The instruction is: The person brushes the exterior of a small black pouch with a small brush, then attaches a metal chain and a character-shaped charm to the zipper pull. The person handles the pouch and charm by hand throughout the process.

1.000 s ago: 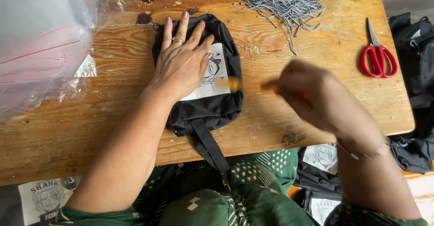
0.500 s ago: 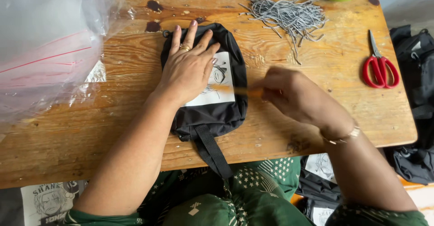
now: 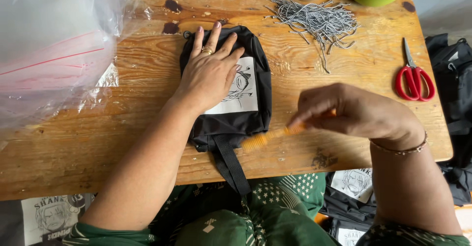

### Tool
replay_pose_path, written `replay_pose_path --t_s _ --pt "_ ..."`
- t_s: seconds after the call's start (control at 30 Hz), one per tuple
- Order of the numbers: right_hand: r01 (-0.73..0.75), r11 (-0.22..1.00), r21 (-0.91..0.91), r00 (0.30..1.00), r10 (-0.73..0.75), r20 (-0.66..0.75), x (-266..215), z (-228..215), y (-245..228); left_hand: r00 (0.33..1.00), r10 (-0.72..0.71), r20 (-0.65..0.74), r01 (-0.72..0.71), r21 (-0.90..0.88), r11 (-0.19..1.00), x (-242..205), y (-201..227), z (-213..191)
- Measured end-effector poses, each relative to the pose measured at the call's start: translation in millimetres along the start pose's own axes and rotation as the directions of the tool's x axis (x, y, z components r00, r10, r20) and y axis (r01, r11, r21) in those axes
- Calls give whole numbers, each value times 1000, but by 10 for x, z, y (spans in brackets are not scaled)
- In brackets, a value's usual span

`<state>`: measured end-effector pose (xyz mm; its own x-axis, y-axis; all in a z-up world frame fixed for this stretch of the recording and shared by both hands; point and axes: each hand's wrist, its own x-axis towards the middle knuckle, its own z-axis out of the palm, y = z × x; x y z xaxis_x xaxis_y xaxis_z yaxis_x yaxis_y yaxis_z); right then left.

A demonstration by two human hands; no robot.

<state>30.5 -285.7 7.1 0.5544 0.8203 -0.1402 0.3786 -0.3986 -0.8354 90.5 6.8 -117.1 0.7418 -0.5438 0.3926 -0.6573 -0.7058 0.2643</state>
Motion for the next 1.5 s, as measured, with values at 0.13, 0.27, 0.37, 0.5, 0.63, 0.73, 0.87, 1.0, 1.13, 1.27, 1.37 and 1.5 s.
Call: replay_pose_path --t_s 0.13,0.27,0.37,0.5,0.63,0.73,0.87,1.0,1.13,1.27,1.37,1.5 --pt "-76 958 -276 941 -23 -338 256 37 254 995 -104 0 103 -158 982 111 42 -63" --pt "-65 980 -190 976 23 -215 365 113 221 957 -288 23 235 -645 728 145 36 -178" --pt "17 993 -114 994 -29 -101 477 125 -7 945 -314 86 277 -718 638 153 51 -230" --pt "-143 836 -529 842 -178 -509 719 149 436 930 -346 126 310 -776 549 146 104 -303" --pt "65 909 -412 965 -163 -207 722 181 -25 943 -321 87 270 -762 589 147 54 -248" --pt "48 988 -148 994 -33 99 668 68 -157 937 -314 153 324 -720 614 166 75 -295" --pt "-97 863 -496 911 -124 -394 811 148 289 923 -335 188 344 -789 508 149 101 -378" --pt "8 969 -246 1000 -9 -2 787 200 -117 896 -353 271 400 -837 374 115 89 -492" --pt "31 983 -180 997 -43 -63 716 99 55 895 -361 261 404 -818 409 143 102 -439" --pt "-144 906 -397 951 15 -310 681 33 89 923 -345 173 342 -780 524 145 84 -383" --pt "-135 935 -326 978 74 -193 561 -65 53 950 -302 -78 177 -664 726 116 -7 -142" --pt "-347 865 -364 736 10 -677 401 -223 408 856 -78 -511 -38 -211 977 66 57 -137"
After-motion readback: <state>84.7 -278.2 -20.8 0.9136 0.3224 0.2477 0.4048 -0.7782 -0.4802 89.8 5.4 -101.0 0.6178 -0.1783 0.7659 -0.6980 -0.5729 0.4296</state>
